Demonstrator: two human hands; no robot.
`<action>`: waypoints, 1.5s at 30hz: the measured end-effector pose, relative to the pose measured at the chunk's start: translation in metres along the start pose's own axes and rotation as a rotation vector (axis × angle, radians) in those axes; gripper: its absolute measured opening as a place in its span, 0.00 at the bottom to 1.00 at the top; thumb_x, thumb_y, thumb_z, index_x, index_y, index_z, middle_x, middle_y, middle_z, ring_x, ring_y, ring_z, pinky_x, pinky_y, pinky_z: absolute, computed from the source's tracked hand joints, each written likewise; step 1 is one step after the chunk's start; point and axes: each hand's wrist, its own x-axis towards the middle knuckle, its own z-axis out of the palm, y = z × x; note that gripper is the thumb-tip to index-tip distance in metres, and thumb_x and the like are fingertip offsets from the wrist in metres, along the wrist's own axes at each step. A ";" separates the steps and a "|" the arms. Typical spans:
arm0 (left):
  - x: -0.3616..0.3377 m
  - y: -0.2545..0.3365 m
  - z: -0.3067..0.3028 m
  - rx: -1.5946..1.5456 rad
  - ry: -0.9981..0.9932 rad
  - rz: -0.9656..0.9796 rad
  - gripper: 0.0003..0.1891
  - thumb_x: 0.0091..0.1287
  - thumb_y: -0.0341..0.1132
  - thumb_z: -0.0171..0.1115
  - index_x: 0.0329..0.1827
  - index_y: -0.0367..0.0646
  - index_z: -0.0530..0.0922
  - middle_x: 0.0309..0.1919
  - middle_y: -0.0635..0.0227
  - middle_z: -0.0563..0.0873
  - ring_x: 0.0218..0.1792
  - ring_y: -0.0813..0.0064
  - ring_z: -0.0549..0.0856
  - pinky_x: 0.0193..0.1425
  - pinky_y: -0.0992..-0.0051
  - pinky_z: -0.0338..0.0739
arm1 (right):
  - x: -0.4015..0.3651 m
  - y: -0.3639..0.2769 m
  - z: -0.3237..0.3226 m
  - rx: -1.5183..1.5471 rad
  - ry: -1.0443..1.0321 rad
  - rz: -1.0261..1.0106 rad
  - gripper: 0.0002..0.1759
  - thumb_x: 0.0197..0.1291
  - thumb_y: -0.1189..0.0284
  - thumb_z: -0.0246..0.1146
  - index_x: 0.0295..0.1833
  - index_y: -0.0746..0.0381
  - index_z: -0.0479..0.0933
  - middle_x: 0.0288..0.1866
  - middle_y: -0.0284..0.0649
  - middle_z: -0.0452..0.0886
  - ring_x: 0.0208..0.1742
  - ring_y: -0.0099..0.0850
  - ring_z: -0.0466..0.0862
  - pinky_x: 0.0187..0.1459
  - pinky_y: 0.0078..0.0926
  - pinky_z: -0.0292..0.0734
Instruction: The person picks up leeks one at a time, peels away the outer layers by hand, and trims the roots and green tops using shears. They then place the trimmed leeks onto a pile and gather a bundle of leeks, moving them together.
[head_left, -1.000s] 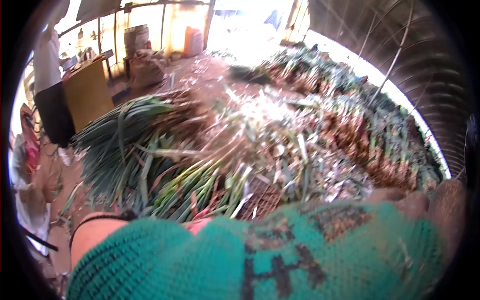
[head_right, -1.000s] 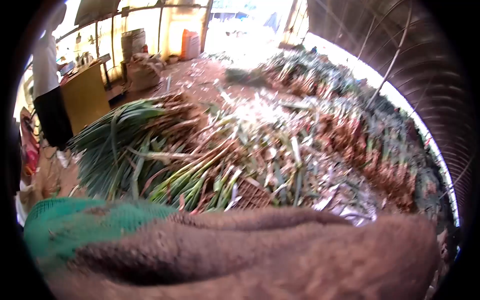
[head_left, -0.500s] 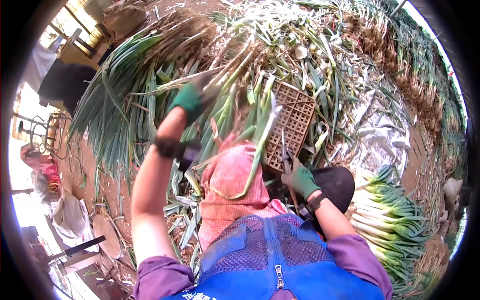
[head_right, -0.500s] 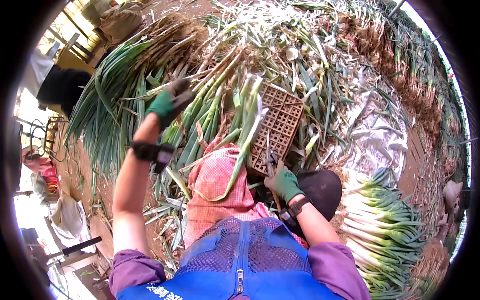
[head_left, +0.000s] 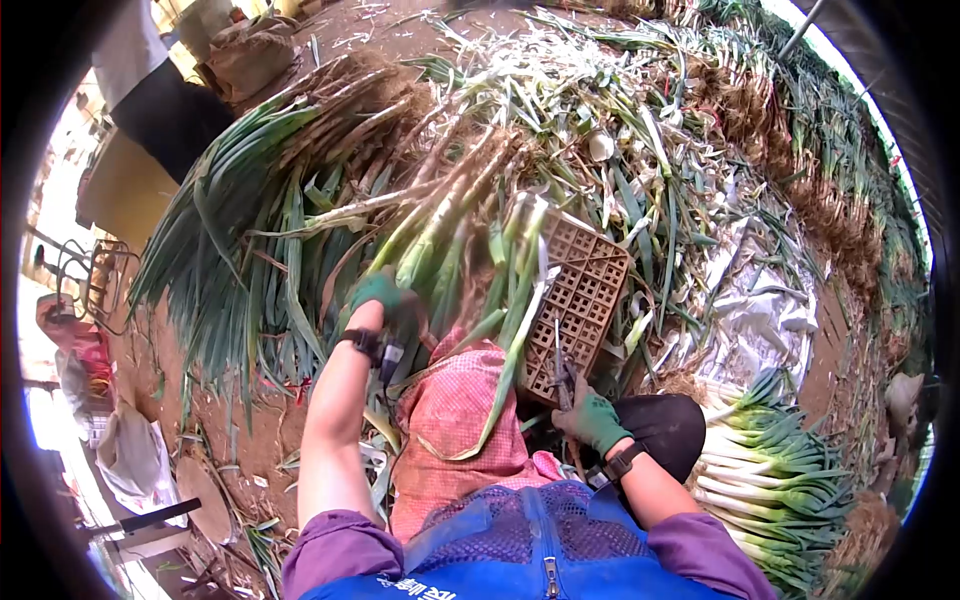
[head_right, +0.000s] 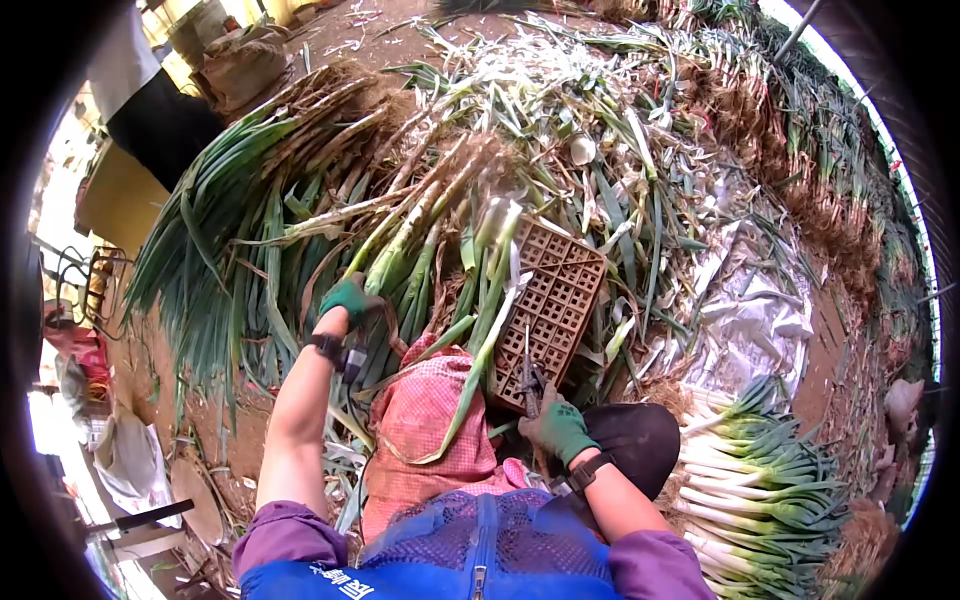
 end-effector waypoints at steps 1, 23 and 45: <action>-0.004 -0.006 -0.007 -0.089 -0.096 0.047 0.35 0.52 0.54 0.64 0.60 0.40 0.78 0.56 0.43 0.83 0.59 0.49 0.82 0.63 0.60 0.76 | -0.002 0.003 0.001 0.007 0.015 -0.009 0.56 0.50 0.50 0.67 0.76 0.74 0.54 0.67 0.63 0.73 0.66 0.54 0.76 0.66 0.40 0.72; -0.195 0.093 0.092 -0.178 -0.081 0.279 0.41 0.56 0.56 0.66 0.71 0.46 0.66 0.52 0.47 0.86 0.54 0.51 0.85 0.59 0.58 0.77 | -0.139 0.002 0.001 0.494 0.042 -0.361 0.25 0.57 0.59 0.65 0.55 0.64 0.73 0.32 0.49 0.83 0.35 0.42 0.84 0.41 0.38 0.78; -0.199 0.099 0.095 -0.034 -0.094 0.370 0.34 0.57 0.49 0.70 0.67 0.44 0.75 0.50 0.51 0.87 0.50 0.57 0.88 0.57 0.63 0.80 | -0.054 -0.012 -0.001 0.627 0.096 -0.269 0.23 0.56 0.57 0.64 0.45 0.67 0.74 0.35 0.53 0.84 0.40 0.46 0.86 0.45 0.40 0.79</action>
